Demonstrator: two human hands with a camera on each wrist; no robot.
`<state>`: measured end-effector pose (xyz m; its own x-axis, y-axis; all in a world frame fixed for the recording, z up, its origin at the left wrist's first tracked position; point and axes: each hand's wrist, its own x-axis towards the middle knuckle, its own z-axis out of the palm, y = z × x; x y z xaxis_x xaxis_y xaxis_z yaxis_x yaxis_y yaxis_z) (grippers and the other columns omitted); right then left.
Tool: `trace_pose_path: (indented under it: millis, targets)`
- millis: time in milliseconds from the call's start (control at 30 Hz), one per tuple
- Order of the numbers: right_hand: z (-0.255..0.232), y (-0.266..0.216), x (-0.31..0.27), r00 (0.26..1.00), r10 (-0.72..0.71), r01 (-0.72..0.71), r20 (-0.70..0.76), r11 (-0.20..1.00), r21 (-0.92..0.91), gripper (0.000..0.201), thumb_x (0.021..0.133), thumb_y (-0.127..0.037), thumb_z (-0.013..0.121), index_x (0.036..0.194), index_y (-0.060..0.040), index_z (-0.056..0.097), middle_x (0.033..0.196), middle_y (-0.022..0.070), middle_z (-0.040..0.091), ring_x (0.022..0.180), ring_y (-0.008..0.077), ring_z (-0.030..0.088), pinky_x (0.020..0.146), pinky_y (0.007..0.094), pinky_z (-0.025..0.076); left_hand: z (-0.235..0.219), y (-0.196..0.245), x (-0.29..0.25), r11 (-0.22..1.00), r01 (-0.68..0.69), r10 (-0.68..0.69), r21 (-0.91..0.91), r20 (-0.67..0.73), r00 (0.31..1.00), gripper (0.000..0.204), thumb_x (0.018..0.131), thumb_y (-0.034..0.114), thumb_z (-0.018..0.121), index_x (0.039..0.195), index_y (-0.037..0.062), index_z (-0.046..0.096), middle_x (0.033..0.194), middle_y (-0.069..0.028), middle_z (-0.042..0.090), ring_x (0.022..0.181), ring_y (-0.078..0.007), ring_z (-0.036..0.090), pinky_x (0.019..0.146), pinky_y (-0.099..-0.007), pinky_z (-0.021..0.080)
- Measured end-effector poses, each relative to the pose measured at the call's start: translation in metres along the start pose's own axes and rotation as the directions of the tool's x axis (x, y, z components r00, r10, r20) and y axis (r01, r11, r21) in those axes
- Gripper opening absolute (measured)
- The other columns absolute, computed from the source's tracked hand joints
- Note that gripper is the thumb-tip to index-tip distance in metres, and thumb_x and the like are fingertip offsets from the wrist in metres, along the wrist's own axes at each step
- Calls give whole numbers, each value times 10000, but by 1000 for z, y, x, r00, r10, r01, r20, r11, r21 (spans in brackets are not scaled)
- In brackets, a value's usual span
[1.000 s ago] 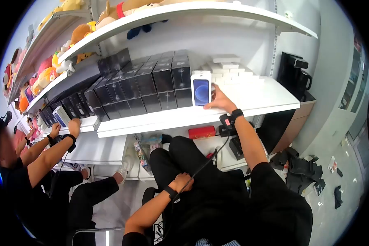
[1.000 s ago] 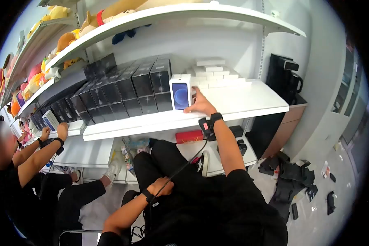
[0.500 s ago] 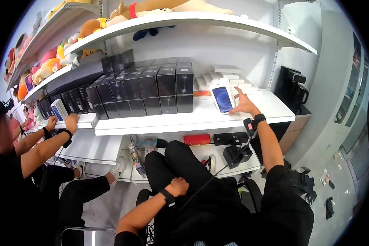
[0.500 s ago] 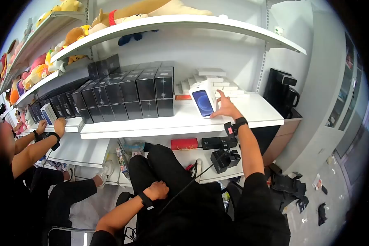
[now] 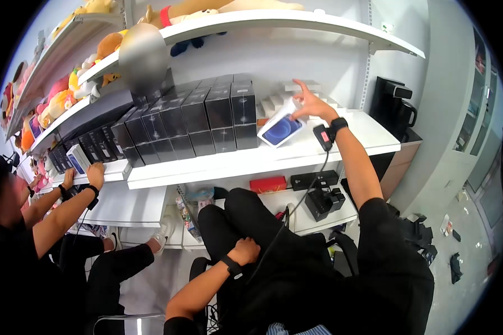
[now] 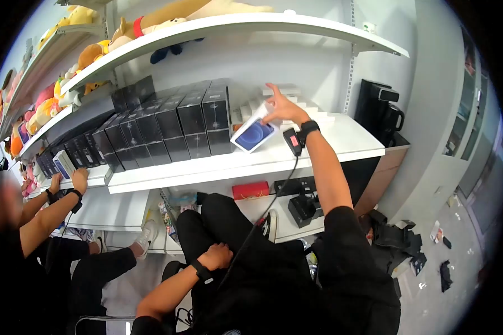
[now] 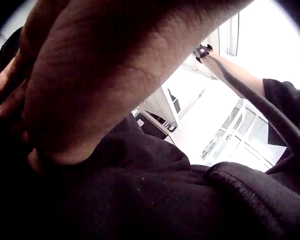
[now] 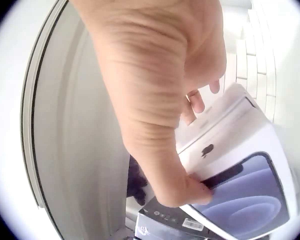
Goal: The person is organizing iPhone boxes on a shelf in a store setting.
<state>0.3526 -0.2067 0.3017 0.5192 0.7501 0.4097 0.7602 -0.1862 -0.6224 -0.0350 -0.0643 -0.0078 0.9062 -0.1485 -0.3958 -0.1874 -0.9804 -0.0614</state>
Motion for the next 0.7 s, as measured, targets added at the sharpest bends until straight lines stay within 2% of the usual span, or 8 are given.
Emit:
trace_pose_path:
  millis: [133, 200, 233, 367, 467, 500, 633, 700]
  targets:
    - [13, -33, 27, 992, 1, -10, 128, 998, 69, 1360, 599, -190, 923, 1650, -225, 62, 1436, 345, 521, 1383, 426, 468, 1170, 465, 334, 0, -1, 5, 997, 25, -28, -68, -45, 999, 321, 949, 239, 582, 1135, 25, 734, 1254, -229, 661, 1208, -382, 607, 997, -477, 501]
    - [28, -36, 43, 984, -23, 23, 176, 1000, 3, 1343, 605, -208, 909, 1652, -230, 69, 1425, 349, 530, 1387, 442, 463, 1162, 462, 351, 9, -1, 1, 988, 66, -88, -143, -153, 984, 319, 930, 266, 586, 1089, 26, 724, 1177, -246, 682, 1155, -392, 639, 948, -474, 535]
    - [35, -44, 48, 974, -45, 62, 220, 996, -68, 1317, 616, -237, 888, 1652, -233, 75, 1434, 342, 530, 1404, 458, 441, 1158, 465, 362, 14, -7, 3, 997, -35, 24, -73, -144, 989, 336, 946, 284, 559, 1114, 34, 709, 1193, -254, 671, 1147, -390, 637, 952, -470, 531]
    - [58, -51, 68, 962, -42, 112, 268, 961, -251, 1292, 622, -277, 865, 1650, -238, 83, 1458, 325, 523, 1414, 474, 416, 1174, 483, 346, 16, -7, 0, 999, -41, 37, -18, -158, 987, 324, 966, 279, 539, 1098, 52, 730, 1189, -217, 676, 1122, -370, 634, 942, -451, 526]
    - [61, -42, 59, 969, -126, 169, 214, 966, -196, 1284, 638, -262, 879, 1648, -202, 89, 1475, 320, 507, 1421, 454, 415, 1193, 480, 322, 29, -6, 8, 996, -54, 67, 73, -194, 979, 306, 972, 300, 560, 1067, 91, 763, 1084, -142, 707, 1029, -325, 658, 853, -427, 533]
    - [63, -33, 54, 942, -276, 290, 188, 956, -51, 1282, 658, -258, 903, 1647, -159, 92, 1499, 305, 489, 1444, 415, 403, 1211, 477, 298, 34, -4, 11, 994, -56, 75, 90, -216, 973, 289, 951, 303, 584, 1030, 99, 772, 1030, -125, 719, 986, -312, 675, 798, -425, 544]
    - [79, 13, 50, 839, -517, 441, -169, 829, -346, 1360, 633, -474, 951, 1652, -92, 135, 1705, 188, 137, 1569, 371, 141, 1268, 496, 174, 22, 0, 12, 999, -4, -4, -48, -154, 988, 196, 853, 265, 707, 942, 116, 798, 967, -103, 756, 953, -296, 712, 682, -444, 553]
    - [96, 37, 36, 871, -384, 420, -307, 905, 60, 1167, 686, -348, 930, 1592, -53, 256, 1621, 168, 261, 1488, 332, 266, 1222, 462, 252, 36, 9, 34, 998, 49, -54, -43, -123, 991, 195, 850, 253, 737, 980, 124, 802, 1024, -96, 760, 999, -298, 708, 723, -459, 550]
